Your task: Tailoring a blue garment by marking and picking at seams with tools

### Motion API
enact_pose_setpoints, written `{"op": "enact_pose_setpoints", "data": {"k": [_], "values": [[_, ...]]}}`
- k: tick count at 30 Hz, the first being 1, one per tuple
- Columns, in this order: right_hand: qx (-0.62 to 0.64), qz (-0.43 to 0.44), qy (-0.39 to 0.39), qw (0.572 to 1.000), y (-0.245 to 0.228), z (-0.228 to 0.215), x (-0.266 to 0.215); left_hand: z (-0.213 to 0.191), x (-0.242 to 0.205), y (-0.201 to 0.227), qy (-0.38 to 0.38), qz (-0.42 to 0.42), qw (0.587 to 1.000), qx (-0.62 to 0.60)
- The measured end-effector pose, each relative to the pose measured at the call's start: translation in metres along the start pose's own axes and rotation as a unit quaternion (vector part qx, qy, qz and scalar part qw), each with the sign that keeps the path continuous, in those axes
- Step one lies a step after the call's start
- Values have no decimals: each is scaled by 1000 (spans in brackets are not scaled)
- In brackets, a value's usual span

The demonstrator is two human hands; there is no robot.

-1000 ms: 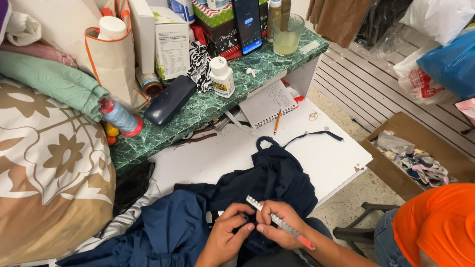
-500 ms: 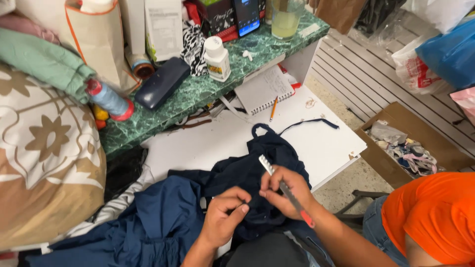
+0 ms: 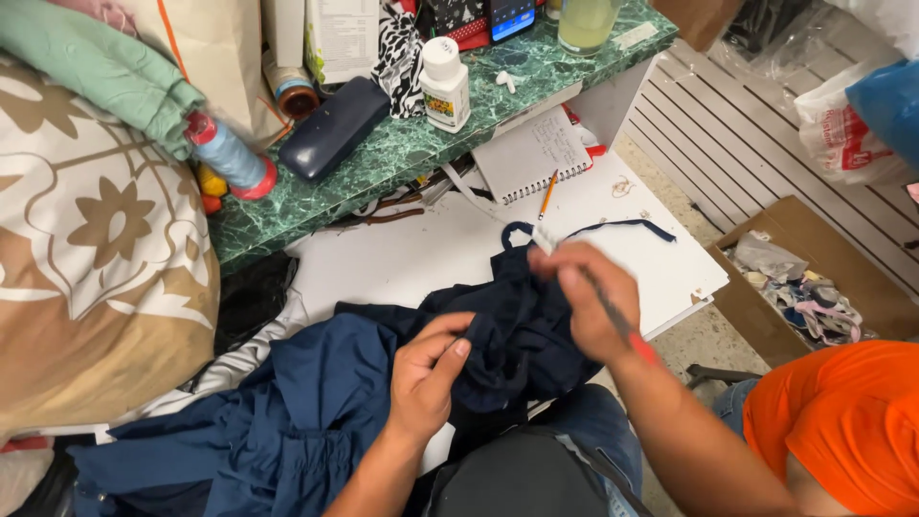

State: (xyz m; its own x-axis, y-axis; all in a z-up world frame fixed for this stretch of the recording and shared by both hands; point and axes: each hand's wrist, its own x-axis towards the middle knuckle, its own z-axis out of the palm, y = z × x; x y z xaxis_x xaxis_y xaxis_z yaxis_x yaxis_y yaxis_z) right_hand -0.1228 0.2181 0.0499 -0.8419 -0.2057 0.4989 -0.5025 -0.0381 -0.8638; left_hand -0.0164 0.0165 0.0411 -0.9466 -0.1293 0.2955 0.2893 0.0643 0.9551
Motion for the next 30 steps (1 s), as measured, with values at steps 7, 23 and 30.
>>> {"op": "enact_pose_setpoints", "data": {"k": [7,23,30], "values": [[-159,58,-17,985,37,8,179,-10,-56,-46,0,-63,993,103],[-282,59,-79,954,111,9,278,-70,-51,-53,149,-93,982,61],[-85,-3,34,996,87,16,224,-50,-46,-57,70,-18,989,131]]}}
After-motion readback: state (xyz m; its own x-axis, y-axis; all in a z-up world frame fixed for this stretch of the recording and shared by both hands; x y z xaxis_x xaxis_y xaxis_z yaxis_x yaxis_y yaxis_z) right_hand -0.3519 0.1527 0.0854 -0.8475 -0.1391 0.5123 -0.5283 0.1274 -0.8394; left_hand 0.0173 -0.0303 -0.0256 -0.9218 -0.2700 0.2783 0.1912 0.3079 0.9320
